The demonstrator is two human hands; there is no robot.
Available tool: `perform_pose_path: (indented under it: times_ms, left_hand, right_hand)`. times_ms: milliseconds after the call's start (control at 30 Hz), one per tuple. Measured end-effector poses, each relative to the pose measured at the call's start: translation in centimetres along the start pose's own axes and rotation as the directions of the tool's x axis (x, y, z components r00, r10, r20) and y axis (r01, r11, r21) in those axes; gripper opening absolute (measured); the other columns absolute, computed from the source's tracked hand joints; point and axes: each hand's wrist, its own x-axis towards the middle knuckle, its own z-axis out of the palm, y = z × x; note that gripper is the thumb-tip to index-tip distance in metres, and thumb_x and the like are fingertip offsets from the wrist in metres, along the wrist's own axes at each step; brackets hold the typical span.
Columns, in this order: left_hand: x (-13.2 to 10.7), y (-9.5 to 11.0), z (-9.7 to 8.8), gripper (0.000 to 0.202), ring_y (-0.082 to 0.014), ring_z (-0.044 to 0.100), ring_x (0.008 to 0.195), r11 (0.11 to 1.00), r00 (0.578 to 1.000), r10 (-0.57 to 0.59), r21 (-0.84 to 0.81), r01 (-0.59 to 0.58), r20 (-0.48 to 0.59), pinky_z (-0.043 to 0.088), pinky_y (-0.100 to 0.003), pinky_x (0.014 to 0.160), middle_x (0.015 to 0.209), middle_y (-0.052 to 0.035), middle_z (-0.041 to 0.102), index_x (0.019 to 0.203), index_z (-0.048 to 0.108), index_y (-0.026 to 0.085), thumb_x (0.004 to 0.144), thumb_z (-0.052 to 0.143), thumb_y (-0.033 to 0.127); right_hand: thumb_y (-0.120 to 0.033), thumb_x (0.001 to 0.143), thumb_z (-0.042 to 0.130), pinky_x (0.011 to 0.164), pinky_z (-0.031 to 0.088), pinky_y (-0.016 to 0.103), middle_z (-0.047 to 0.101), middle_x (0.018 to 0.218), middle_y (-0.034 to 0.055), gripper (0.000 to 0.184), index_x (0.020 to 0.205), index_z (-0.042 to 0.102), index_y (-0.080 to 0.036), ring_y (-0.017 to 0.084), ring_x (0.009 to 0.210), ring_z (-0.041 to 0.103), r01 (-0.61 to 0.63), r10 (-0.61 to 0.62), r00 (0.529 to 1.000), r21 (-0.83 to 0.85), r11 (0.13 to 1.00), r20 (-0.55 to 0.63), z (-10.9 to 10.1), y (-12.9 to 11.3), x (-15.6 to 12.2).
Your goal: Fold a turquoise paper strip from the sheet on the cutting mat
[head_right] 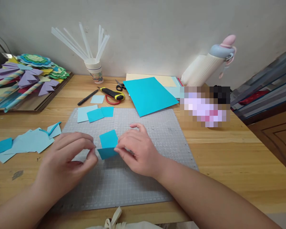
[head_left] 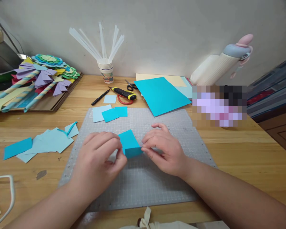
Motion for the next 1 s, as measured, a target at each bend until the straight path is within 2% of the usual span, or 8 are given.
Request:
perform_pose_path:
  times_ms: [133,267,433,567,633,767,900,1000]
  left_hand:
    - [0.1,-0.6,-0.1,0.009,-0.0152,0.059,0.076,0.967,0.973,-0.229,-0.114,0.227,-0.003,0.043,-0.03,0.072,0.076,0.0023,0.064,0.073,0.054,0.021,0.081,0.055,0.017]
    - [0.4,-0.8,0.2,0.024,-0.0175,0.061,0.08,0.688,0.809,-0.431,-0.434,0.581,0.4,0.048,-0.03,0.07,0.087,-0.0023,0.067,0.09,0.062,0.021,0.087,0.052,0.044]
    - [0.2,-0.1,0.5,0.045,-0.0207,0.061,0.093,0.236,0.592,-0.119,-0.557,0.796,0.797,0.051,-0.034,0.078,0.1,-0.0067,0.065,0.106,0.059,0.022,0.079,0.062,0.058]
    - [-0.2,0.4,0.3,0.043,-0.0165,0.058,0.09,-0.026,0.443,0.109,-0.443,0.896,0.89,0.048,-0.028,0.078,0.097,-0.0025,0.062,0.102,0.062,0.023,0.071,0.076,0.049]
    - [-0.3,0.4,0.2,0.037,-0.0125,0.057,0.077,-0.126,0.381,0.166,-0.363,0.923,0.91,0.046,-0.025,0.073,0.085,0.0,0.061,0.094,0.063,0.021,0.07,0.078,0.043]
    - [0.1,-0.1,-0.2,0.028,-0.008,0.049,0.061,-0.189,0.432,0.076,-0.412,0.891,0.899,0.04,-0.02,0.061,0.068,0.0028,0.056,0.076,0.059,0.019,0.073,0.076,0.041]
    - [0.7,-0.8,-0.3,0.029,-0.0096,0.048,0.06,-0.073,0.52,-0.284,-0.559,0.826,0.805,0.041,-0.021,0.056,0.066,0.0022,0.055,0.074,0.058,0.019,0.071,0.076,0.042]
    - [0.9,-1.2,-0.2,0.028,-0.0106,0.051,0.063,0.055,0.575,-0.448,-0.621,0.782,0.685,0.044,-0.023,0.058,0.071,0.0018,0.059,0.078,0.06,0.02,0.071,0.076,0.041]
  right_hand:
    - [-0.014,0.089,0.057,0.092,0.04,0.042,0.068,0.079,-0.0004,0.009,0.084,0.057,-0.022,0.014,0.074,0.064,-0.002,0.006,0.992,0.03,1.0,-0.127,-0.5,0.3,0.2]
    - [-0.016,0.09,0.056,0.07,0.048,0.032,0.068,0.086,0.0034,0.01,0.095,0.061,-0.022,0.014,0.075,0.063,0.192,-0.189,0.978,0.028,0.981,-0.083,-0.9,-0.2,0.3]
    - [-0.016,0.086,0.062,0.06,0.051,0.026,0.068,0.082,0.0025,0.007,0.084,0.064,-0.022,0.013,0.071,0.061,0.459,-0.46,0.888,-0.109,0.882,0.01,-1.7,-1.3,0.4]
    - [-0.016,0.081,0.066,0.06,0.053,0.028,0.068,0.08,0.0011,0.009,0.077,0.064,-0.024,0.015,0.073,0.061,0.544,-0.544,0.838,-0.156,0.824,0.05,-1.8,-2.0,0.0]
    - [-0.02,0.086,0.061,0.067,0.055,0.029,0.068,0.09,0.003,0.005,0.086,0.061,-0.025,0.016,0.081,0.063,0.491,-0.493,0.87,-0.063,0.869,-0.021,-1.3,-2.1,-0.4]
    - [-0.05,0.086,0.062,0.077,0.054,0.035,0.063,0.105,0.007,0.044,0.119,0.047,-0.025,0.018,0.092,0.062,-0.065,0.076,0.997,0.457,0.887,-0.005,0.3,-1.8,-0.7]
    - [-0.048,0.083,0.065,0.056,0.043,0.022,0.054,0.07,-0.0025,0.031,0.081,0.056,-0.018,0.009,0.062,0.051,-0.652,0.404,0.758,0.583,0.484,0.512,0.3,-1.4,0.0]
    - [-0.05,0.077,0.071,0.054,0.039,0.02,0.053,0.069,-0.0031,0.037,0.076,0.055,-0.016,0.007,0.059,0.047,-0.808,0.41,0.578,0.563,0.171,0.705,-0.1,-1.5,0.5]
